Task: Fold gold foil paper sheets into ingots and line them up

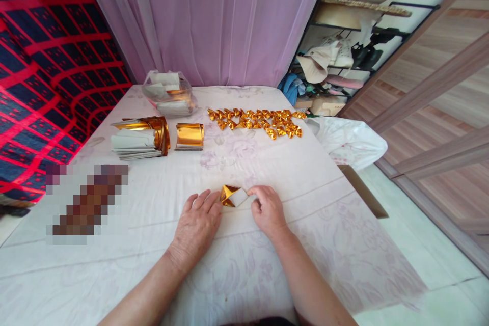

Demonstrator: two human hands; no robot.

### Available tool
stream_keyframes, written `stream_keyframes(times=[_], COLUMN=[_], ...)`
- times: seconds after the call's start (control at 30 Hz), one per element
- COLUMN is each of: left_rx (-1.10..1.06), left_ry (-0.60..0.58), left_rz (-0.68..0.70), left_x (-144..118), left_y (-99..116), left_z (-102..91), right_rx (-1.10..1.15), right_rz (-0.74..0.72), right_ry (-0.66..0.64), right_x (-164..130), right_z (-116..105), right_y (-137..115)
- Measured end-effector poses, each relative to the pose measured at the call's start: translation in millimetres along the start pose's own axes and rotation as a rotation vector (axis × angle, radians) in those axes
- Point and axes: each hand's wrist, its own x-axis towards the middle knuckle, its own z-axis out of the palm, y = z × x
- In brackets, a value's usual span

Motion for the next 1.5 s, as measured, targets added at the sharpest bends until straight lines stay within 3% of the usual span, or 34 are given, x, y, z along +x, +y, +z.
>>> stream_keyframes(times=[0.4,0.8,1.13,1.5], left_rx=[-0.146,-0.097,-0.213,-0.244], left_ry=[-0.007,0.002,0.012,-0.025], left_rz=[0.019,0.002,-0.019,-0.050], left_x=[0,-2,4,13], left_y=[22,19,9,4], left_z=[-3.7,0.2,6.9,9.6], right_rx=[0.066,-0.013,-0.004,-0.029], right_rz=[-0.047,-0.208,-0.286,-0.174], right_ry=[-0.086,-0.096,-0.152,-0.103], right_x=[0,0,-3,-2], right_z=[-3,-6,-2,2], right_y=[-5,-14,-25,-20])
